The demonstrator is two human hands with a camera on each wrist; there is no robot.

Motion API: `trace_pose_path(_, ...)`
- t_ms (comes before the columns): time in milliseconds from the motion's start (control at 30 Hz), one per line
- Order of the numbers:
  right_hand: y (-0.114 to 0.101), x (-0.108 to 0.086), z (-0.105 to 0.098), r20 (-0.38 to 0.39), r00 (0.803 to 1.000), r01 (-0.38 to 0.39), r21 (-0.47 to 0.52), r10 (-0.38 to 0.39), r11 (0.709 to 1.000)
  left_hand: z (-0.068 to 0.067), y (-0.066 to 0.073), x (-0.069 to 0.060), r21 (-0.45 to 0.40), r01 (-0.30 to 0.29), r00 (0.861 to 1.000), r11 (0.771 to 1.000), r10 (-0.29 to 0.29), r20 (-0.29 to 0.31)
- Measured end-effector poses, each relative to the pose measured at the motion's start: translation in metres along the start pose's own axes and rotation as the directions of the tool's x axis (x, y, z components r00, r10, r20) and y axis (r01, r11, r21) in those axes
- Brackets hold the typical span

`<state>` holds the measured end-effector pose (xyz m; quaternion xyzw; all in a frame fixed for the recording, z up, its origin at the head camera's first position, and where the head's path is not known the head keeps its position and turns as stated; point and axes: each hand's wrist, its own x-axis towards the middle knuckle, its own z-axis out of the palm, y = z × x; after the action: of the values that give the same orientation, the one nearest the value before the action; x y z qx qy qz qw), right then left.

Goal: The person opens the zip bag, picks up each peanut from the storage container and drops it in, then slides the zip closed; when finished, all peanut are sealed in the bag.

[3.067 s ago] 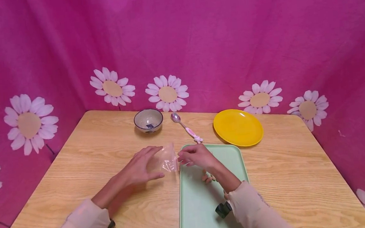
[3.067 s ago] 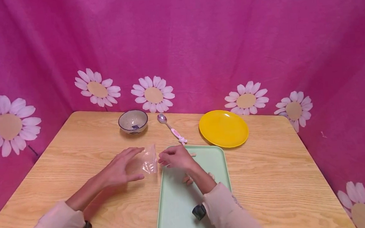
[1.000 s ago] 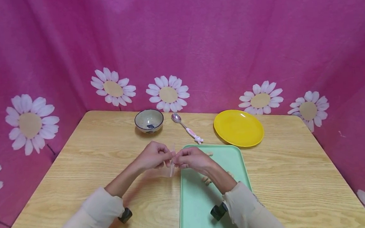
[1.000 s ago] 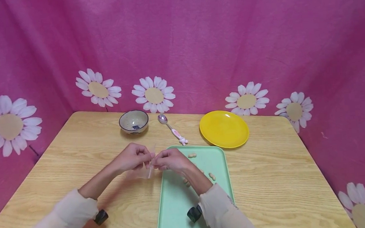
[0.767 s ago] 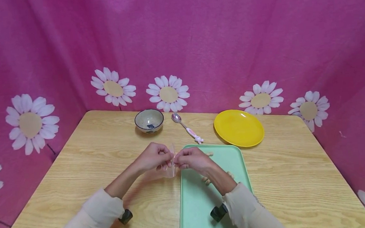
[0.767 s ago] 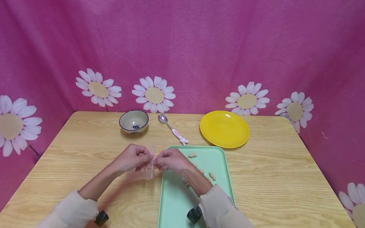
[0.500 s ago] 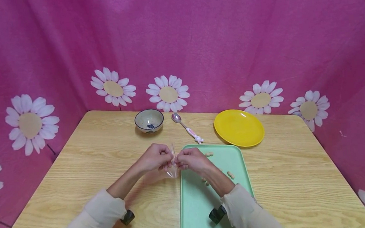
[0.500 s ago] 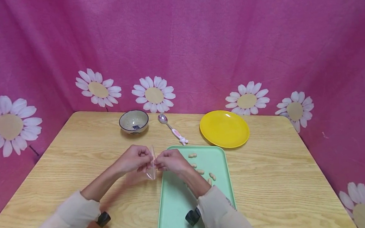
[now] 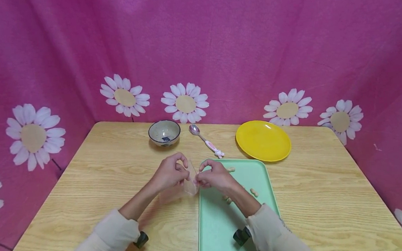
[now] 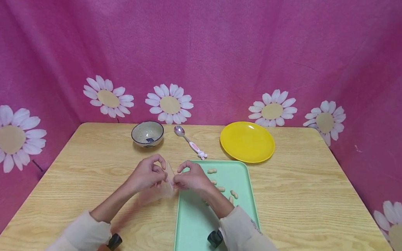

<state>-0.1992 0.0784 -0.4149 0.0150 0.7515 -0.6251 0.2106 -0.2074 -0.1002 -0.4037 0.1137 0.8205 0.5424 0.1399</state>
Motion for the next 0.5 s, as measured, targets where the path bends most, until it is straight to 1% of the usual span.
trace_pose_path(100,0.0002,0.0002,-0.0007,0.011,1.0,0.023,-0.03,-0.022,0.999,-0.0005,-0.0008,0.0,0.066,-0.046,0.999,0.997,0.045,0.015)
trace_pose_path(200,0.0001,-0.0004,-0.0016,0.017,0.998,0.061,-0.086,-0.059,0.994,-0.0016,-0.0015,-0.0004,0.145,-0.073,0.997,0.987,0.071,0.014)
trace_pose_path(300,-0.0003,-0.0024,-0.003,0.019,0.994,0.107,-0.181,-0.105,0.978,-0.003,-0.0019,-0.0013,0.254,-0.127,0.992,0.959,0.129,0.007)
trace_pose_path(400,-0.0016,-0.0055,-0.0038,0.012,0.99,0.14,-0.282,-0.143,0.949,-0.0044,-0.0029,-0.0026,0.329,-0.206,0.977,0.921,0.211,0.02)
trace_pose_path(433,-0.0018,-0.0063,-0.0039,0.011,0.988,0.152,-0.31,-0.156,0.939,-0.0048,-0.0032,-0.0031,0.346,-0.24,0.969,0.907,0.245,0.028)
trace_pose_path(500,-0.0029,-0.0083,-0.004,0.006,0.985,0.166,-0.348,-0.175,0.923,-0.0056,-0.0039,-0.0039,0.352,-0.293,0.954,0.889,0.294,0.05)
